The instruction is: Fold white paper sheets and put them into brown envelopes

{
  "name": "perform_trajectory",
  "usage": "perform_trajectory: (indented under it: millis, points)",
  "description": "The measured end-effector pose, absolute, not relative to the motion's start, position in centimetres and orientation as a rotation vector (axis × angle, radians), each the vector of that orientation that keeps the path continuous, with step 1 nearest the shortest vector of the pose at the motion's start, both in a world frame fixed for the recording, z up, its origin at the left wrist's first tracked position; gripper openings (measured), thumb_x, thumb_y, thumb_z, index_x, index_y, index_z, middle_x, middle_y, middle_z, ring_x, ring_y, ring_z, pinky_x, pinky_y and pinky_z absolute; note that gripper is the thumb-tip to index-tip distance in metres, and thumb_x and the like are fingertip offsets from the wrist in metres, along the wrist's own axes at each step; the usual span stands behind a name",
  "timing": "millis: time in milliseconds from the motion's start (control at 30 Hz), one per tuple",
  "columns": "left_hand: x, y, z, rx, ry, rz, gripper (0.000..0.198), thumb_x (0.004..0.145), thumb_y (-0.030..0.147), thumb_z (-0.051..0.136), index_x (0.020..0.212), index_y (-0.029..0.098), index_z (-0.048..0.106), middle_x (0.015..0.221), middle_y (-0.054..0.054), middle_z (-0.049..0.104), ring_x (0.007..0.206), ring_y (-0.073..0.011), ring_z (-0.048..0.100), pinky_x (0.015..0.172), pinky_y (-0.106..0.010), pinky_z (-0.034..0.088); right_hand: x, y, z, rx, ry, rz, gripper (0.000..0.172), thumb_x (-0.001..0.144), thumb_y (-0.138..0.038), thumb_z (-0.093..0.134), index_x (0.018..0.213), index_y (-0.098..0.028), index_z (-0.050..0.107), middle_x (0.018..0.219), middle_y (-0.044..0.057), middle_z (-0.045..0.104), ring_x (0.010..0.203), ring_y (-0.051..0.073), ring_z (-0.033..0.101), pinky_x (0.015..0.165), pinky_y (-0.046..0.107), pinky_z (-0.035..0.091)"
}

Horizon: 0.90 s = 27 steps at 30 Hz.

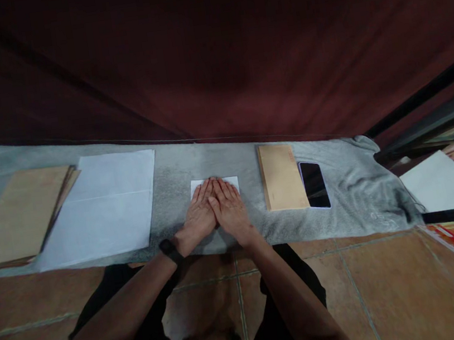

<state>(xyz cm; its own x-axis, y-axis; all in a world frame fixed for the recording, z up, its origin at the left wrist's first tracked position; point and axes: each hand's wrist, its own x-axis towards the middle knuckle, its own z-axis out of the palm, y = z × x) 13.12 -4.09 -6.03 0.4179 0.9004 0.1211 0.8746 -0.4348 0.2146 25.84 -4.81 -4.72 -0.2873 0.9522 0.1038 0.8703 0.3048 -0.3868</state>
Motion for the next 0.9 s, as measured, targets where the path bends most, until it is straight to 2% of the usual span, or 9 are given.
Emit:
perform_trajectory:
  millis: [267,567,767,900]
  points:
    - [12.8,-4.3,-5.9,2.548,1.621,0.344,0.063,0.1,0.016,0.03,0.163,0.005,0.027,0.17,-0.019,0.028,0.161,-0.0269,0.017,0.131,-0.05,0.02,26.1,-4.8,-5.1,-1.689,-2.276,0.348,0.061,0.111,-0.04,0.02,0.164,-0.009,0.029,0.169,0.013,0.032,0.16,0.022,0.023,0.131,0.045,0.019]
    - [12.7,-4.2,-5.5,2.482,1.682,0.327,0.059,0.104,0.02,0.027,0.16,0.004,0.035,0.169,-0.018,0.031,0.16,-0.0277,0.021,0.131,-0.049,0.019,26.6,-4.9,-5.5,-1.739,-2.265,0.261,0.058,0.112,-0.037,0.021,0.162,-0.011,0.033,0.17,0.012,0.032,0.16,0.022,0.023,0.13,0.044,0.018]
    - [12.4,-4.3,-5.5,2.482,1.683,0.377,0.059,0.104,0.023,0.03,0.16,0.006,0.034,0.17,-0.017,0.03,0.16,-0.0264,0.021,0.131,-0.049,0.017,27.2,-5.0,-5.8,-1.758,-2.257,0.186,0.058,0.112,-0.037,0.025,0.162,-0.01,0.034,0.17,0.013,0.031,0.159,0.025,0.024,0.13,0.047,0.019]
    - [12.3,-4.3,-5.4,2.458,1.704,0.387,0.059,0.106,0.027,0.028,0.16,0.007,0.034,0.169,-0.017,0.031,0.16,-0.0266,0.021,0.13,-0.05,0.019,27.8,-5.0,-6.0,-1.757,-2.257,0.131,0.06,0.111,-0.04,0.028,0.163,-0.009,0.032,0.169,0.014,0.031,0.159,0.027,0.025,0.129,0.049,0.02]
